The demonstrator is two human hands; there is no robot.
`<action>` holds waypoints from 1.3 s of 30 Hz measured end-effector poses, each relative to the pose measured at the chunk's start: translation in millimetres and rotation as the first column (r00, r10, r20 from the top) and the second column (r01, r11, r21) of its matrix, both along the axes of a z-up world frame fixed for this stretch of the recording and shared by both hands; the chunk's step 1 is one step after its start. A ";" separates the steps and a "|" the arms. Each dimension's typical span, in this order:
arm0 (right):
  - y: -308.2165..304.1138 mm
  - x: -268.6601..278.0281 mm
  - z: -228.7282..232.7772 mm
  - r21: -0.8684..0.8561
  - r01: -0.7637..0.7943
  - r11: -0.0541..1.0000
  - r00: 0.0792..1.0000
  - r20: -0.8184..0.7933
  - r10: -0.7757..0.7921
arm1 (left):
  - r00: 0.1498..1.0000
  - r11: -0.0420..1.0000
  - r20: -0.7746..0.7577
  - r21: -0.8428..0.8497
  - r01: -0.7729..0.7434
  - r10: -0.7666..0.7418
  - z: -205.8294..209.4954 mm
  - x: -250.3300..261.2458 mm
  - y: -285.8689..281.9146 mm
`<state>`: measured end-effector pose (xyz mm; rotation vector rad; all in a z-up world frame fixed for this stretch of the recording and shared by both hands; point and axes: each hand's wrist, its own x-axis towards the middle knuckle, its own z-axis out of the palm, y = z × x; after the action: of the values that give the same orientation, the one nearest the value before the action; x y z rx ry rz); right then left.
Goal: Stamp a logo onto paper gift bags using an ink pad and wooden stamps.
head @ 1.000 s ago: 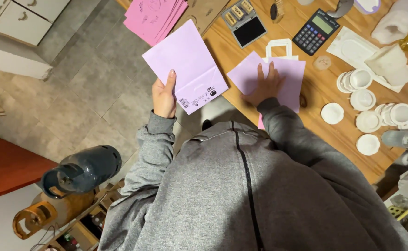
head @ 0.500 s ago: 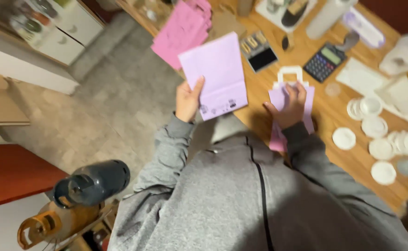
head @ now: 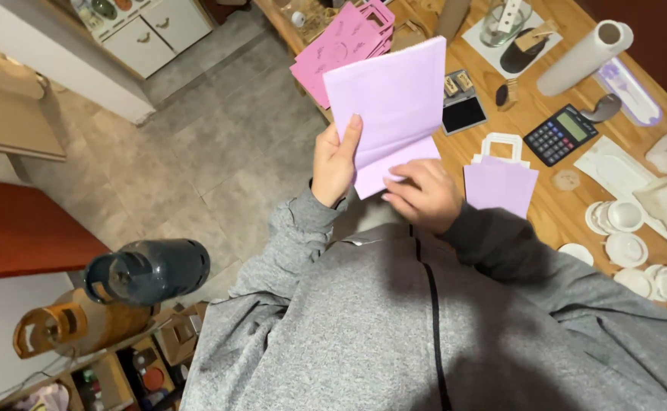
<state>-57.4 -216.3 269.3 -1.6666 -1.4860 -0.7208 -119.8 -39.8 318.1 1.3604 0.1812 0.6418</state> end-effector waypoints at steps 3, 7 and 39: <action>1.1 -6.5 -7.0 0.039 -0.043 0.998 0.997 -0.066 0.045 | 0.991 0.980 0.088 0.160 -0.118 0.104 -8.8 -4.7 6.2; -11.0 4.7 7.1 0.164 0.015 0.986 0.999 -0.054 -0.006 | 0.907 0.616 0.361 0.670 -0.414 0.217 -36.6 -3.6 9.6; -16.3 18.6 89.5 0.163 0.148 0.976 0.963 0.200 -0.179 | 0.873 0.594 0.482 0.725 -0.349 -0.075 -51.4 -0.2 1.6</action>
<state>-38.8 -232.6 358.8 -1.6530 -1.4118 -1.1037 -120.0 -38.2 266.8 2.0137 -0.4749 1.2764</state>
